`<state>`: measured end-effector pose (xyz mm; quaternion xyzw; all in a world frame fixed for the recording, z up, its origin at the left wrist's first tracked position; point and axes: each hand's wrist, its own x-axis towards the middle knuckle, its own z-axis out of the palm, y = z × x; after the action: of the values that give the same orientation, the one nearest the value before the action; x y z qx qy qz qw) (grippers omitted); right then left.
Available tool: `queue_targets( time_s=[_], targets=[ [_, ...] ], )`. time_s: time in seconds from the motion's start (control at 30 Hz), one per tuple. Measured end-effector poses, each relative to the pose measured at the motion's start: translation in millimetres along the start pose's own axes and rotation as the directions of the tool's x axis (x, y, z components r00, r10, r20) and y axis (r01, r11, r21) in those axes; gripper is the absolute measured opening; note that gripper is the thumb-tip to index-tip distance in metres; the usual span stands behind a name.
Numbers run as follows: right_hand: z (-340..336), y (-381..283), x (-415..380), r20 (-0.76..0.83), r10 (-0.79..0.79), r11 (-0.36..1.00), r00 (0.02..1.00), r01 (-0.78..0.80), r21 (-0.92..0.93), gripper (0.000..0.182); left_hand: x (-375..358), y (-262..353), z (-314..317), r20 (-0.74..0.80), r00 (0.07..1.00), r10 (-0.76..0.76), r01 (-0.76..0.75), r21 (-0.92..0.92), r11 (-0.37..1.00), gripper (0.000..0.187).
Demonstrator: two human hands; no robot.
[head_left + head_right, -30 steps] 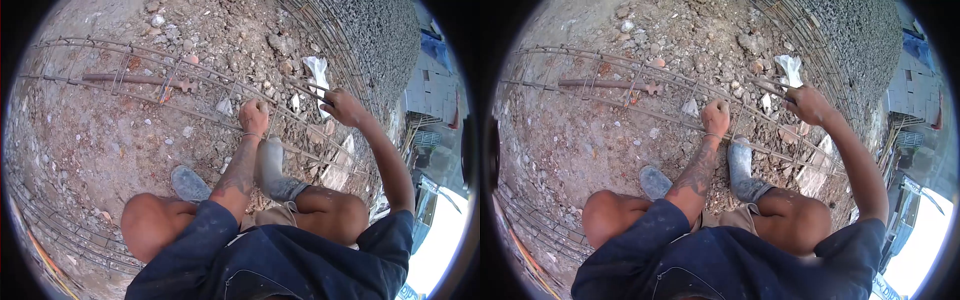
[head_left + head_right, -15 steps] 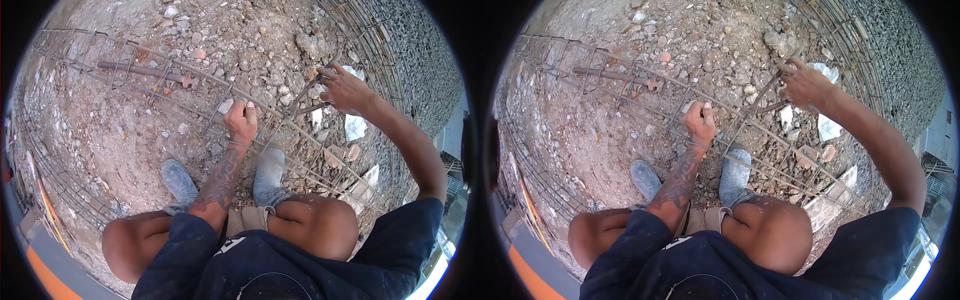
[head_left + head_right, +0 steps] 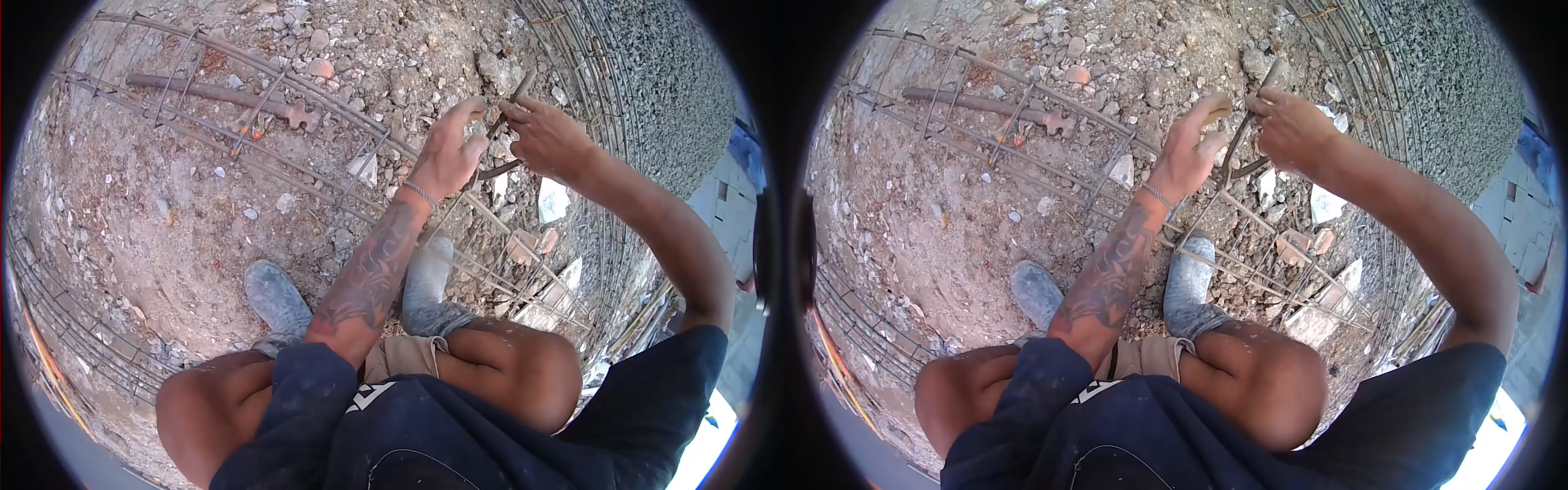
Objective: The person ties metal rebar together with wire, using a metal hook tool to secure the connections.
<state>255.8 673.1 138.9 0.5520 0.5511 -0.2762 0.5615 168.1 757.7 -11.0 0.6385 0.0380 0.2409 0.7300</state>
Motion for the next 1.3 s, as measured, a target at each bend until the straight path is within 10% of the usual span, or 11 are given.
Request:
queue_targets(
  time_s=[0.07,0.2,0.3,0.4,0.63,0.7,0.73,0.87,1.07,1.13,1.3],
  targets=[
    [-3.7,2.9,6.3,0.028,-0.023,1.000,0.999,0.024,-0.006,0.015,19.8,3.2,7.6,0.457,0.805,-0.378,0.362,0.126,0.924,0.057],
    [-4.6,3.1,10.5,0.041,-0.066,0.998,0.997,0.067,-0.009,0.014,8.1,-8.3,22.0,0.517,0.792,-0.324,0.389,-0.019,0.921,0.075],
    [2.9,7.3,26.4,-0.009,-0.076,0.995,0.997,0.076,0.070,0.015,9.9,5.8,14.6,0.661,0.498,-0.561,0.657,0.134,0.742,0.063],
    [0.2,13.4,36.6,-0.072,-0.090,0.976,0.993,0.103,0.192,0.015,-15.5,-54.8,39.3,0.566,0.715,-0.411,0.500,-0.003,0.866,0.057],
    [-31.7,10.7,-9.5,-0.340,0.071,0.956,0.938,0.034,0.291,0.039,-24.6,-31.4,29.7,0.562,0.748,-0.352,0.483,-0.097,0.870,0.040],
    [-23.2,16.8,-25.3,-0.662,0.677,0.684,0.322,0.056,0.727,0.060,-26.3,-12.4,17.9,0.546,0.716,-0.435,0.598,-0.159,0.785,0.036],
    [-18.4,3.6,-20.7,-0.666,0.675,0.686,0.317,0.062,0.725,0.060,-25.9,-7.0,13.9,0.541,0.719,-0.437,0.596,-0.155,0.788,0.036],
    [-16.3,-57.1,22.6,0.039,0.896,-0.404,0.443,0.774,0.488,0.060,-33.9,-11.4,25.2,0.469,0.792,-0.390,0.489,-0.107,0.866,0.029],
    [20.3,-89.2,16.8,0.154,0.980,-0.185,0.126,0.865,0.467,0.044,-44.4,15.1,34.6,0.396,0.832,-0.388,0.379,0.103,0.919,0.027],
    [49.5,-123.8,-6.2,0.248,0.961,-0.141,0.124,0.989,0.053,0.043,-61.8,16.5,52.7,0.368,0.914,-0.171,0.104,0.196,0.975,0.021],
    [71.4,-220.6,-35.7,0.440,0.897,-0.099,0.031,0.986,0.132,0.036,-97.3,12.0,67.0,0.401,0.893,0.205,-0.313,0.225,0.923,0.017]
  ],
)
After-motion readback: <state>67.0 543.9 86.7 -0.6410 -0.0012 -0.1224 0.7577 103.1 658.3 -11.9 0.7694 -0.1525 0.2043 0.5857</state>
